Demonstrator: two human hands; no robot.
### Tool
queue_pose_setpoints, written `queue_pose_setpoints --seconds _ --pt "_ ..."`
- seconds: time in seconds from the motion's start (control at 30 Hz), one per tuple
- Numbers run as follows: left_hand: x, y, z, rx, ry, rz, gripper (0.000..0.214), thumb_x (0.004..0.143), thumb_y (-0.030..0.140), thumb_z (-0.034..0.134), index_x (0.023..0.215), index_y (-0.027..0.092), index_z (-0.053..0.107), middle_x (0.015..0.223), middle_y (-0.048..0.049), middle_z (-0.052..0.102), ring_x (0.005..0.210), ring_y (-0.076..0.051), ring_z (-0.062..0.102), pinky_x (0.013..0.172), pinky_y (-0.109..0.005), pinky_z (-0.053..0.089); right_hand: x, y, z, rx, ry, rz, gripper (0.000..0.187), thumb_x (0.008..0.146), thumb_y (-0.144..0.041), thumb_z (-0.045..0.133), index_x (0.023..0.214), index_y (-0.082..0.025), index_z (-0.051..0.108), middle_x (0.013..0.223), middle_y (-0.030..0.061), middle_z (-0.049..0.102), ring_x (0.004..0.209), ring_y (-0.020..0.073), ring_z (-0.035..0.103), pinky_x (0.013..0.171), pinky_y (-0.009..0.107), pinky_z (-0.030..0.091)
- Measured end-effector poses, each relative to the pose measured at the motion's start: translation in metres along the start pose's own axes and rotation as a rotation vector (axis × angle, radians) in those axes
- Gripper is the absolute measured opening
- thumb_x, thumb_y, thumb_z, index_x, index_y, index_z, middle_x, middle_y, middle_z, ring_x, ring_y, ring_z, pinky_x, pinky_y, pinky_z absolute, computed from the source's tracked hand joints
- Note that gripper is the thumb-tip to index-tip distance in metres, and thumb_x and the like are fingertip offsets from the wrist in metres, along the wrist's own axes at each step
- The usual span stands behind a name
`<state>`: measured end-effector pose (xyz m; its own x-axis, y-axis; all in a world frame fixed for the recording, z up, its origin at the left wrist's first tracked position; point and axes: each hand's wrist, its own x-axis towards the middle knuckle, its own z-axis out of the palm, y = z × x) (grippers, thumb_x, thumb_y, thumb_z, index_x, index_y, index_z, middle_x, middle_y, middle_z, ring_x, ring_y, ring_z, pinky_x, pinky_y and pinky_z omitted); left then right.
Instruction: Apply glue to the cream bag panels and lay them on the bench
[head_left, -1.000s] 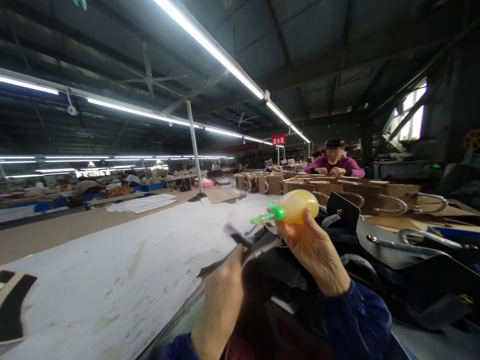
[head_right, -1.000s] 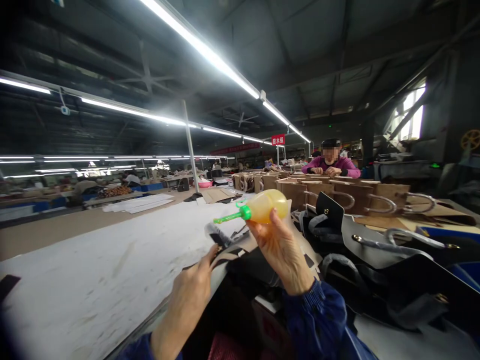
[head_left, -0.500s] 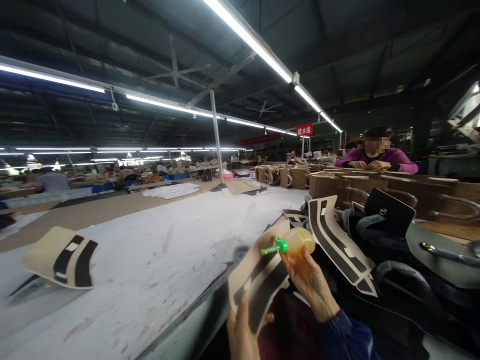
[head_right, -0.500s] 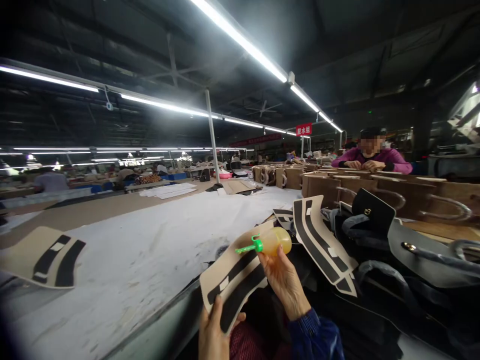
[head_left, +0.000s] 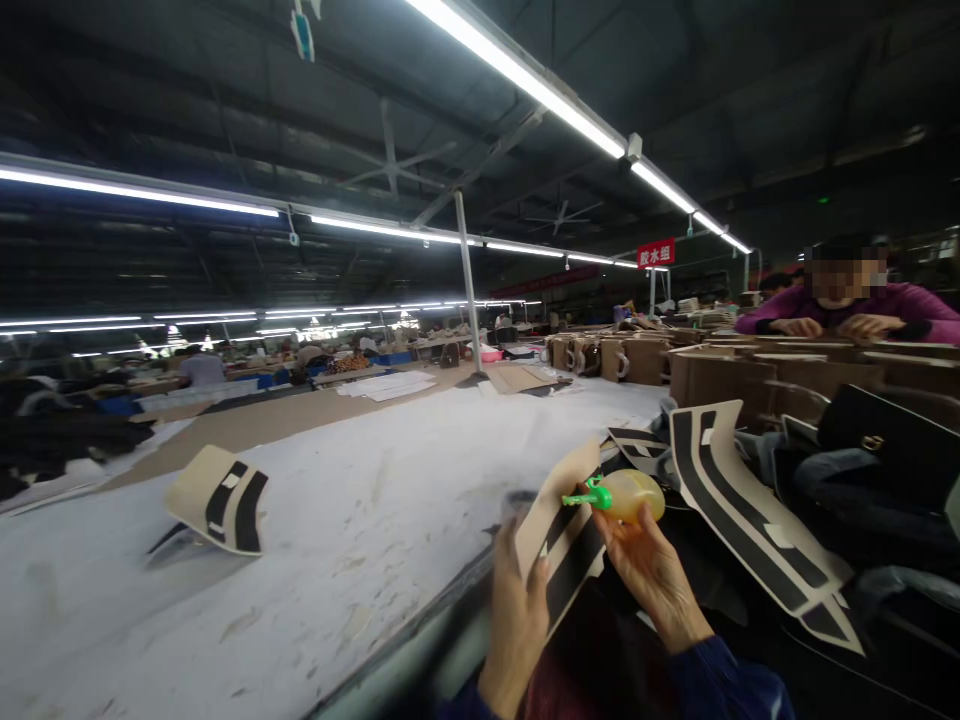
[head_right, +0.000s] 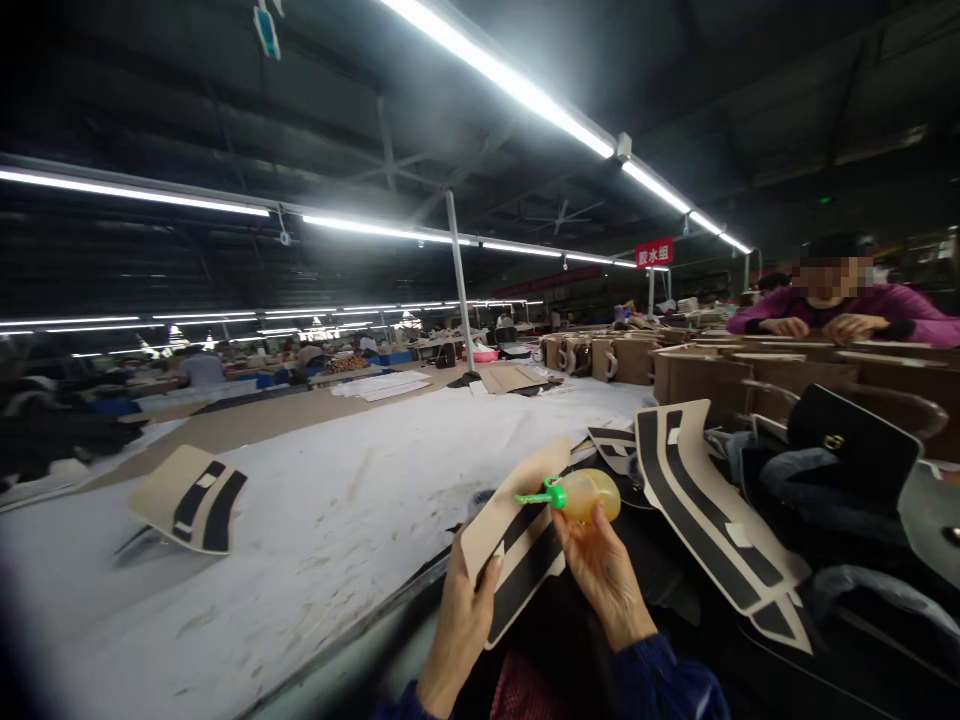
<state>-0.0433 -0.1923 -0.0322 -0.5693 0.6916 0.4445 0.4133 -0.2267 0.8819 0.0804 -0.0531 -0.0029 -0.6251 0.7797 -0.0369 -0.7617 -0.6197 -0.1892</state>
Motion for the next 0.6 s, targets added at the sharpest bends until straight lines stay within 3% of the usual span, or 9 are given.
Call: queue_pose_setpoints --seconds 0.07,0.17,0.23,0.37,0.43,0.47,0.6 --pt "0.004 0.011 -0.003 0.037 -0.056 0.028 0.06 0.097 0.043 0.038 0.145 0.007 0.045 0.16 -0.0153 0.029 0.149 -0.022 0.026 0.125 -0.034 0.016 -0.005 0.001 0.004 0.012 0.022 0.012 0.037 0.09 -0.019 0.064 0.127 -0.015 0.06 0.121 0.0134 0.067 0.101 0.0212 0.07 0.09 0.033 0.058" --pt "0.005 0.031 -0.015 0.02 -0.072 -0.023 0.055 0.098 0.044 0.035 0.135 0.009 0.058 0.147 -0.0162 0.049 0.138 -0.025 0.046 0.119 -0.036 0.029 -0.024 0.0 0.022 -0.028 0.038 -0.049 0.085 0.044 -0.012 0.095 0.122 -0.016 0.064 0.123 0.0122 0.066 0.094 0.0247 0.071 0.081 0.032 0.062" --pt "0.0 0.044 -0.024 -0.003 -0.029 -0.119 0.058 0.098 0.05 0.036 0.127 0.008 0.063 0.133 -0.0183 0.061 0.128 -0.028 0.054 0.114 -0.039 0.036 -0.042 -0.001 0.041 -0.117 0.057 -0.131 0.095 0.028 -0.017 0.099 0.117 -0.021 0.067 0.126 0.0096 0.065 0.088 0.0232 0.072 0.074 0.03 0.063" --pt "-0.022 0.061 -0.034 -0.313 0.211 -0.306 0.062 0.089 0.055 0.055 0.13 0.009 0.057 0.142 -0.0163 0.055 0.139 -0.027 0.044 0.117 -0.035 0.033 -0.073 0.0 0.068 -0.357 0.103 -0.35 0.102 0.016 -0.041 0.098 0.113 -0.028 0.069 0.131 0.0069 0.063 0.075 0.0185 0.071 0.057 0.021 0.061" --pt "-0.035 0.066 -0.031 -0.507 0.316 -0.41 0.067 0.078 0.055 0.069 0.127 0.01 0.059 0.137 -0.0162 0.059 0.137 -0.029 0.047 0.113 -0.034 0.04 -0.082 0.002 0.065 -0.503 0.032 -0.457 0.104 0.02 -0.048 0.097 0.118 -0.028 0.067 0.128 0.0094 0.064 0.081 0.0226 0.072 0.058 0.021 0.061" --pt "-0.041 0.068 -0.028 -0.565 0.342 -0.465 0.068 0.073 0.056 0.074 0.122 0.011 0.061 0.132 -0.0158 0.063 0.134 -0.031 0.05 0.108 -0.034 0.044 -0.086 0.003 0.059 -0.57 -0.039 -0.501 0.1 0.029 -0.049 0.097 0.122 -0.028 0.065 0.127 0.0102 0.064 0.087 0.0248 0.072 0.064 0.024 0.062" --pt "-0.063 0.072 -0.015 -0.78 0.356 -0.594 0.095 0.045 0.063 0.089 0.119 0.011 0.06 0.118 -0.0162 0.07 0.123 -0.035 0.059 0.1 -0.035 0.051 -0.104 0.011 0.027 -0.799 -0.314 -0.56 0.077 0.063 -0.03 0.086 0.134 -0.034 0.056 0.136 0.0039 0.06 0.107 0.0214 0.068 0.085 0.02 0.057"
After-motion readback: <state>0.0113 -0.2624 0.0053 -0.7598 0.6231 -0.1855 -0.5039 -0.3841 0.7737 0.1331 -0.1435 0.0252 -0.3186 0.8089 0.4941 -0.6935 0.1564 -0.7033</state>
